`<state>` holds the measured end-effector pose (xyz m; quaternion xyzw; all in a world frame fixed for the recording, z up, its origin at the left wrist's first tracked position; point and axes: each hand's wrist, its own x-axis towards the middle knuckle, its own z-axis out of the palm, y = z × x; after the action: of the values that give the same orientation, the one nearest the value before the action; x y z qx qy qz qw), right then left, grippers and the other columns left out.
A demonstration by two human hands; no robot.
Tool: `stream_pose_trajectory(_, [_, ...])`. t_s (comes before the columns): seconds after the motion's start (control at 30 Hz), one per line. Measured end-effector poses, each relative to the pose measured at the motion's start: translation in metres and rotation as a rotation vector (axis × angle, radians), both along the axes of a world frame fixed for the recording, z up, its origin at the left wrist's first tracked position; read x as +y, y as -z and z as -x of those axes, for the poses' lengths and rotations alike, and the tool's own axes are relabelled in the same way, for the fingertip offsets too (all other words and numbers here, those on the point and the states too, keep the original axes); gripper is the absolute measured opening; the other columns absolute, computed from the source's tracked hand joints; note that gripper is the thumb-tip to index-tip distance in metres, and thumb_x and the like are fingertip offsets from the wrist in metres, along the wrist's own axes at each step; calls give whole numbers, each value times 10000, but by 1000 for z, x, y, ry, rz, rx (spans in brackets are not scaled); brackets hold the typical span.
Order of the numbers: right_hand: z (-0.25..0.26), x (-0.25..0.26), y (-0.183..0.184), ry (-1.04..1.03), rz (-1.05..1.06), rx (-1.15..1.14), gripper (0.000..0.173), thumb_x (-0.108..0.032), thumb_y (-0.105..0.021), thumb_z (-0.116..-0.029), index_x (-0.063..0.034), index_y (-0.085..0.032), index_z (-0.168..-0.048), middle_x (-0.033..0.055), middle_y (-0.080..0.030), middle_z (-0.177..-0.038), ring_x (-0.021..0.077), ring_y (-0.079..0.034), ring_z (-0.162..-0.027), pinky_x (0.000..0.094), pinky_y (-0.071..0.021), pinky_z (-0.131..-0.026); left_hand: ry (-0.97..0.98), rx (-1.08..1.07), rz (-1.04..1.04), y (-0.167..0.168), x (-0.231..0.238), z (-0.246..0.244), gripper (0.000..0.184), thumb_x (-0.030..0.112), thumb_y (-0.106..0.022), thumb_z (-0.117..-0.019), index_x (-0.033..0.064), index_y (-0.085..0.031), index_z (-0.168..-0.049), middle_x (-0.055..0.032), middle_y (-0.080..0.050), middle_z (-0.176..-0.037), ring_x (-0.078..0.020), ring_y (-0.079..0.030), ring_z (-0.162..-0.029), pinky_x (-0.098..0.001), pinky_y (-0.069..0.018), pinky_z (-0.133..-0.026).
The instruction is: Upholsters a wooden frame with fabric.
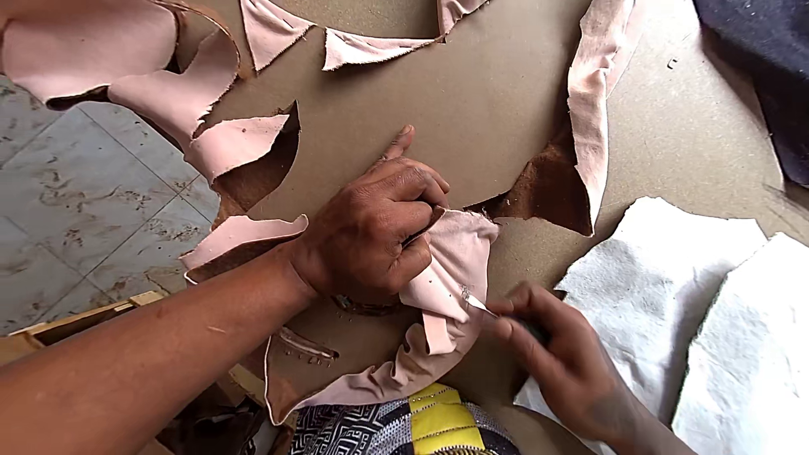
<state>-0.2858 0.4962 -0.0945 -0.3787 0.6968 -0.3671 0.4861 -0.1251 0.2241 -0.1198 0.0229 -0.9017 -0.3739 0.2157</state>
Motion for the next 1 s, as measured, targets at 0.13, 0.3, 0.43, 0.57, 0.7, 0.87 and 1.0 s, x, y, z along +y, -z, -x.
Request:
stream_pose_trajectory(0.13, [-4, 17, -3, -132, 154, 601, 195, -308, -602, -1011, -178, -726, -1087, -39, -711, -857, 28, -622, -634, 234, -513, -509, -2, -8, 2, -1, 0, 0, 267, 159, -526, -920, 43, -689, -743, -113, -724, -1073, -281, -630, -1251, -598, -248, -1274])
stream_pose_trajectory(0.3, [-12, 12, -5, -223, 167, 749, 209, -299, -560, -1018, -200, -735, -1074, -39, -624, -759, 58, -563, -571, 252, -435, -445, -3, -11, 7, -2, 1, 1, 262, 160, -532, -916, 45, -692, -743, -105, -730, -1069, -272, -638, -1243, -606, -250, -1273])
stream_pose_trajectory(0.43, [-15, 0, -16, -298, 121, 841, 218, -296, -532, -1011, -188, -722, -1018, -38, -620, -731, 74, -563, -537, 255, -413, -411, -4, -14, 6, -3, 1, 1, 266, 165, -529, -913, 46, -689, -737, -103, -731, -1070, -271, -635, -1251, -603, -242, -1276])
stream_pose_trajectory(0.57, [-13, -14, -27, -432, 71, 931, 212, -268, -515, -1006, -169, -700, -973, -7, -613, -694, 129, -580, -518, 285, -412, -403, -11, -14, -5, -2, 2, 2, 275, 170, -525, -918, 47, -682, -729, -107, -735, -1068, -274, -635, -1254, -606, -236, -1276])
stream_pose_trajectory(0.7, [-10, -5, -13, -530, 122, 1063, 263, -306, -443, -1064, -168, -666, -1090, 34, -582, -719, 187, -559, -505, 340, -386, -407, -15, -14, -14, 0, 2, 2, 275, 178, -527, -920, 55, -689, -735, -94, -735, -1070, -266, -632, -1259, -605, -224, -1281])
stream_pose_trajectory(0.87, [-13, -6, -13, -336, 89, 784, 197, -281, -544, -989, -161, -699, -1000, -62, -639, -720, 46, -572, -548, 233, -462, -445, -18, -4, -17, -1, 2, 3, 268, 169, -529, -919, 61, -682, -726, -97, -733, -1067, -266, -638, -1247, -621, -226, -1276])
stream_pose_trajectory(1.0, [-18, -2, -11, -359, 140, 849, 203, -245, -525, -1003, -140, -698, -1003, -29, -559, -666, 103, -526, -492, 269, -390, -395, -16, -9, -21, -1, 3, 2, 268, 169, -540, -915, 56, -667, -708, -109, -731, -1070, -270, -637, -1251, -611, -226, -1279])
